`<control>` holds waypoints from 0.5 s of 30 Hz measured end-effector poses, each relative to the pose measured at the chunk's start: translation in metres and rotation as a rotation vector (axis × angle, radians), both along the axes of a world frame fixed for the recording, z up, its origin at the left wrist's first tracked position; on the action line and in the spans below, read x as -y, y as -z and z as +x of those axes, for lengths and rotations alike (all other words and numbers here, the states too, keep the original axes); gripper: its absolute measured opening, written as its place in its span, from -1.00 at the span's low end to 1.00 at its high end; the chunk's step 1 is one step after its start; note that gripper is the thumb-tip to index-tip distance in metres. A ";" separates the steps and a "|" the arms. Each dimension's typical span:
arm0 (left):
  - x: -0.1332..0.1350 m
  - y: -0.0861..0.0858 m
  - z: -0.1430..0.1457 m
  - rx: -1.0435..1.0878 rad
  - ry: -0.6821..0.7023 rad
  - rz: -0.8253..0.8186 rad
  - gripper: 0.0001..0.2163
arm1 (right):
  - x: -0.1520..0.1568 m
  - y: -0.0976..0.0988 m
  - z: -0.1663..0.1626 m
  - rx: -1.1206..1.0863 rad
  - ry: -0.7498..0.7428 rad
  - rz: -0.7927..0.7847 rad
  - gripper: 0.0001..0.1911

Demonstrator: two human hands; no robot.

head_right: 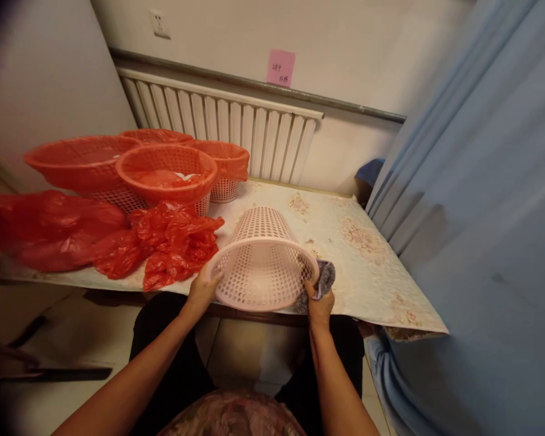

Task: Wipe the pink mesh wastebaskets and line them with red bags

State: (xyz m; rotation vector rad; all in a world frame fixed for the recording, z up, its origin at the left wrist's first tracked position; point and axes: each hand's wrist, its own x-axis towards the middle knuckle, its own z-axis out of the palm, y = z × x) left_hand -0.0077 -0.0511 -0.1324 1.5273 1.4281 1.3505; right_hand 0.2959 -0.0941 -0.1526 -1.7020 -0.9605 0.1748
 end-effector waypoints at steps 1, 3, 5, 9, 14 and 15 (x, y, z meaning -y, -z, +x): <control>0.003 0.000 0.001 -0.010 -0.022 -0.014 -0.55 | -0.001 -0.012 0.001 0.046 0.045 0.007 -0.61; 0.011 0.000 0.005 -0.033 -0.082 -0.005 -0.43 | 0.000 -0.040 0.004 0.133 0.130 0.028 -0.58; 0.022 0.000 0.010 -0.088 -0.172 0.088 -0.36 | 0.007 -0.069 0.004 0.211 0.197 0.052 -0.54; 0.051 -0.005 0.024 -0.331 -0.158 0.480 -0.44 | 0.024 -0.115 -0.001 0.340 0.257 0.075 -0.44; 0.078 -0.008 0.064 -0.494 0.385 0.595 -0.49 | 0.024 -0.132 -0.020 0.532 0.080 0.010 -0.58; 0.079 -0.007 0.073 -0.513 0.485 0.560 -0.46 | 0.021 -0.131 -0.026 0.555 0.026 -0.011 -0.62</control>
